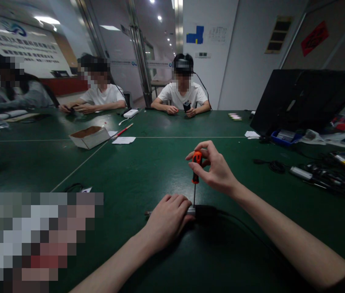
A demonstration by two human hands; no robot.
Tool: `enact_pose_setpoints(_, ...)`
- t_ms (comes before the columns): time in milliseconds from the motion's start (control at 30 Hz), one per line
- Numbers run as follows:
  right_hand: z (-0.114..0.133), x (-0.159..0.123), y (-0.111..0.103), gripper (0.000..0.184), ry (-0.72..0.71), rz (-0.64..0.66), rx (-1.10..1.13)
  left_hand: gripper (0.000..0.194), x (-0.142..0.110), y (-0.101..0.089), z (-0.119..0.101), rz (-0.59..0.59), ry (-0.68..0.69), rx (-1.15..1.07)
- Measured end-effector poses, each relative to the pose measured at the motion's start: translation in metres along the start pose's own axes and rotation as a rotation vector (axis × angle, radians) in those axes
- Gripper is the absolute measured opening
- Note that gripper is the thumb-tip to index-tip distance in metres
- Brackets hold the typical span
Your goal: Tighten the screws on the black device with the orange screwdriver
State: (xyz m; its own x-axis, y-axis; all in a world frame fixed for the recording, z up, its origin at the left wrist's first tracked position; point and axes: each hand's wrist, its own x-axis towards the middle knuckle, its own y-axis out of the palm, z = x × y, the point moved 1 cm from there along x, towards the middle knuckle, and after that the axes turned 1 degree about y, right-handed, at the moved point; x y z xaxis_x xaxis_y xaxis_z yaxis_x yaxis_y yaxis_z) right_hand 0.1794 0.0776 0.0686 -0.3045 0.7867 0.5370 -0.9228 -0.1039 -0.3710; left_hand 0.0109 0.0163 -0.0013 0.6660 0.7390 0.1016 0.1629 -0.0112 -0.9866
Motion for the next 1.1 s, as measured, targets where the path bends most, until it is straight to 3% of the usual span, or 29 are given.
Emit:
enact_pose_setpoints(367, 0.0047, 0.0, -0.005, 0.022, -0.063, -0.026, -0.069, 0.018, 0.0003, -0.0023, -0.0016, 0.036, -0.016, -0.011)
enact_pose_setpoints(600, 0.0047, -0.0003, -0.0033, 0.028, -0.09, 0.014, -0.097, 0.019, 0.0005, -0.002, -0.0013, 0.022, -0.019, 0.003)
enact_pose_setpoints(800, 0.0024, -0.0011, -0.0028, 0.032, -0.062, -0.081, -0.091, 0.018, 0.0003, -0.0032, -0.0016, 0.017, -0.01, -0.013)
enact_pose_setpoints(1100, 0.0053, -0.0012, -0.0046, 0.021, -0.076, -0.045, -0.049, 0.019, 0.0001, -0.001, -0.0001, 0.02, -0.012, -0.012)
